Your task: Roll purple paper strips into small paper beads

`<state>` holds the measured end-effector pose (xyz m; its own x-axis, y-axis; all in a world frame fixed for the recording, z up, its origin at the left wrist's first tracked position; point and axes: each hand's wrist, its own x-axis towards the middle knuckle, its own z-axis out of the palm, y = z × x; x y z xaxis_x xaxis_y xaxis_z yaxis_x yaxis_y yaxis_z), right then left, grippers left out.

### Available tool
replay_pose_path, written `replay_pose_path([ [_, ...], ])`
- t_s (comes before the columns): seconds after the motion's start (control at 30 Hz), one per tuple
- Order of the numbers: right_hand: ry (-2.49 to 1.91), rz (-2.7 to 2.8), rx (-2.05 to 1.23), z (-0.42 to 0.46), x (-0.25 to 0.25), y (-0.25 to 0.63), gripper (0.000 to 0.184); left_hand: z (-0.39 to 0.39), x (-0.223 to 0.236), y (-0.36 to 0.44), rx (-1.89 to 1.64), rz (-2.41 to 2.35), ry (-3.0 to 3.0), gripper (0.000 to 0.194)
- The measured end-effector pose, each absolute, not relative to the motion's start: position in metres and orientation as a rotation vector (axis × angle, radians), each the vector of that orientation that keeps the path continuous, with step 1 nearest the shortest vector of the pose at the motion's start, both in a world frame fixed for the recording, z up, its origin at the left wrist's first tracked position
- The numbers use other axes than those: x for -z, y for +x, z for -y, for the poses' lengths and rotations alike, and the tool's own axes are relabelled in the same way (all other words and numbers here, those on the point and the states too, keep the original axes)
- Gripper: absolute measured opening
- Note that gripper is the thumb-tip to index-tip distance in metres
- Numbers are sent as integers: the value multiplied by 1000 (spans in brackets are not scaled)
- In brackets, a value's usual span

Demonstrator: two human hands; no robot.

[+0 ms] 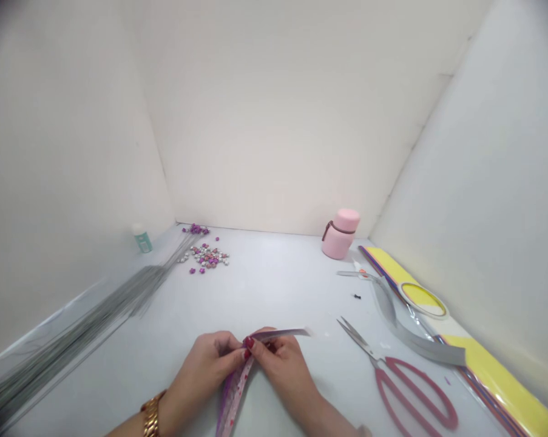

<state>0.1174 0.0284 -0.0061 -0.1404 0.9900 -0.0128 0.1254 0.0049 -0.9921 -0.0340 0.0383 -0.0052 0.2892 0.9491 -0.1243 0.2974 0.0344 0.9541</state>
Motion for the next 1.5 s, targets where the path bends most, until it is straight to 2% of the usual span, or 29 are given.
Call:
replay_pose_path([
  [0.13,-1219,1324,-1332,-30,6,118,26,-42,6,-37,-721,-1056,1494,25],
  [0.47,-1246,1280,-1329,-31,7,118,31,-41,2,-35,-780,-1102,1508,19],
  [0.63,-1291,1304,-1274,-28,3,116,23,-35,-2,-35,-756,-1113,1696,23],
  [0.77,-1314,1382,-1212,-25,-1,116,18,-35,0,-36,-773,-1213,1585,19],
  [0.9,-1296,1486,-1190,-25,-3,118,19,-39,2,-36,-757,-1209,1477,17],
  [1.1,-1211,1266,-1321,-29,3,117,22,-43,5,-38,-740,-1024,1430,27],
  [1.37,-1210,996,-1235,-32,7,121,14,-44,-1,-38,-969,-1013,1142,28],
  [1.5,-1227,847,-1071,-47,15,143,10,-55,2,-48,-1261,-1153,1034,21],
])
